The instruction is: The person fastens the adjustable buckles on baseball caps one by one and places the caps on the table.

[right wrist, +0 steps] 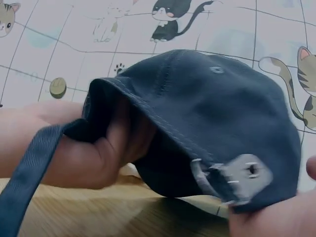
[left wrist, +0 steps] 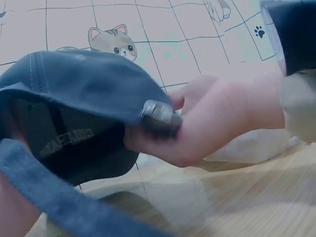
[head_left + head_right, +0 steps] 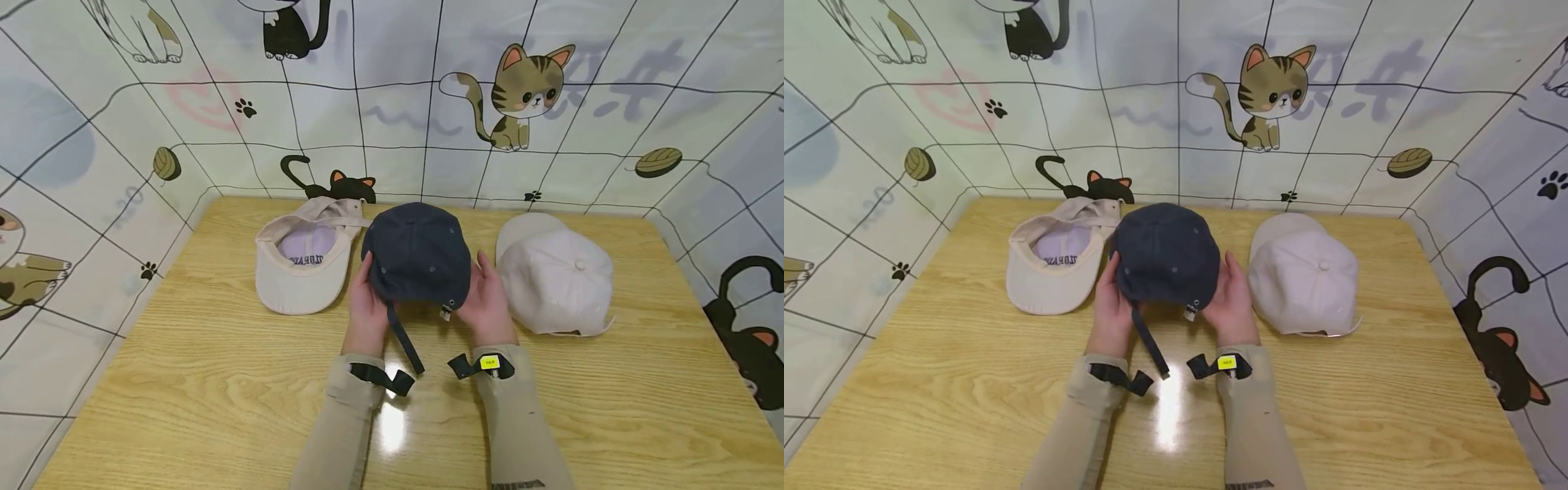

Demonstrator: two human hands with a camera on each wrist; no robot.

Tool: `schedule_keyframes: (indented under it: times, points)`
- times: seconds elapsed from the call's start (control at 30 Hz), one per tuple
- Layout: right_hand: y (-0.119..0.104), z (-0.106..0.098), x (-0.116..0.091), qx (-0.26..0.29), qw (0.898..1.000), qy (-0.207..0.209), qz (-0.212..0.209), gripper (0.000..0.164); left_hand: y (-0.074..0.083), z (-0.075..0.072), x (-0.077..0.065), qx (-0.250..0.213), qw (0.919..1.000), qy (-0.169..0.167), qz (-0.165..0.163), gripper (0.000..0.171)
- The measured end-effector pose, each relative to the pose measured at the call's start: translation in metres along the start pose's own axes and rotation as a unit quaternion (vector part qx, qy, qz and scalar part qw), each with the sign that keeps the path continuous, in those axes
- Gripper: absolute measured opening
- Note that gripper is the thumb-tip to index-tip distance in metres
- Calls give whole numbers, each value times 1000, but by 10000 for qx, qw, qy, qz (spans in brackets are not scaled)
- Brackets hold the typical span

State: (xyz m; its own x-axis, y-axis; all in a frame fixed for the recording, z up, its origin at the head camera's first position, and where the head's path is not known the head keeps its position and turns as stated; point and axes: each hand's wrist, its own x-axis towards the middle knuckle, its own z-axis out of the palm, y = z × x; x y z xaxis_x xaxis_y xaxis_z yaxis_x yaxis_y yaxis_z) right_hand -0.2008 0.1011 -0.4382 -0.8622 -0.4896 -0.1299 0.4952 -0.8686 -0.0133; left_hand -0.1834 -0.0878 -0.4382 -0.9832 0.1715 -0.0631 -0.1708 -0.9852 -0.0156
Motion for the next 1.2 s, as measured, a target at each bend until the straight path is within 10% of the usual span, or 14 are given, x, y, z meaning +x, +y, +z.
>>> schedule_keyframes:
  times: [0.17, 0.53, 0.63, 0.73, 0.9, 1.07, 1.13, 1.2]
  points:
    - [-2, 1, 0, -735, 9967, -335, 62, 43, 4, 1, 2, -121, 9999, 58, 55, 24]
    - [5, 13, -7, -570, 9946, -629, -595, 30, -5, 11, -8, 542, 9853, -1449, -724, 34]
    - [7, 15, -8, -880, 9905, -469, -949, 33, -11, 10, -9, 1952, 9601, -1791, -901, 35]
    - [11, 16, -7, -1608, 9780, -313, -1290, 44, -17, 8, -9, 3588, 9096, -1890, -907, 40]
    - [17, 16, -2, -2889, 9390, 86, -1862, 40, -25, 9, -9, 5092, 8420, -1582, -818, 44]
    - [17, 17, -3, -3480, 9143, 575, -1992, 37, -30, 14, -7, 5384, 8298, -1445, -259, 33]
    - [13, 17, -5, -4355, 8730, 1029, -1939, 40, -31, 15, -6, 5388, 8336, -1214, -48, 26]
    - [8, 19, -10, -5567, 7955, 1527, -1845, 50, -31, 17, -7, 5329, 8420, -826, 122, 21]
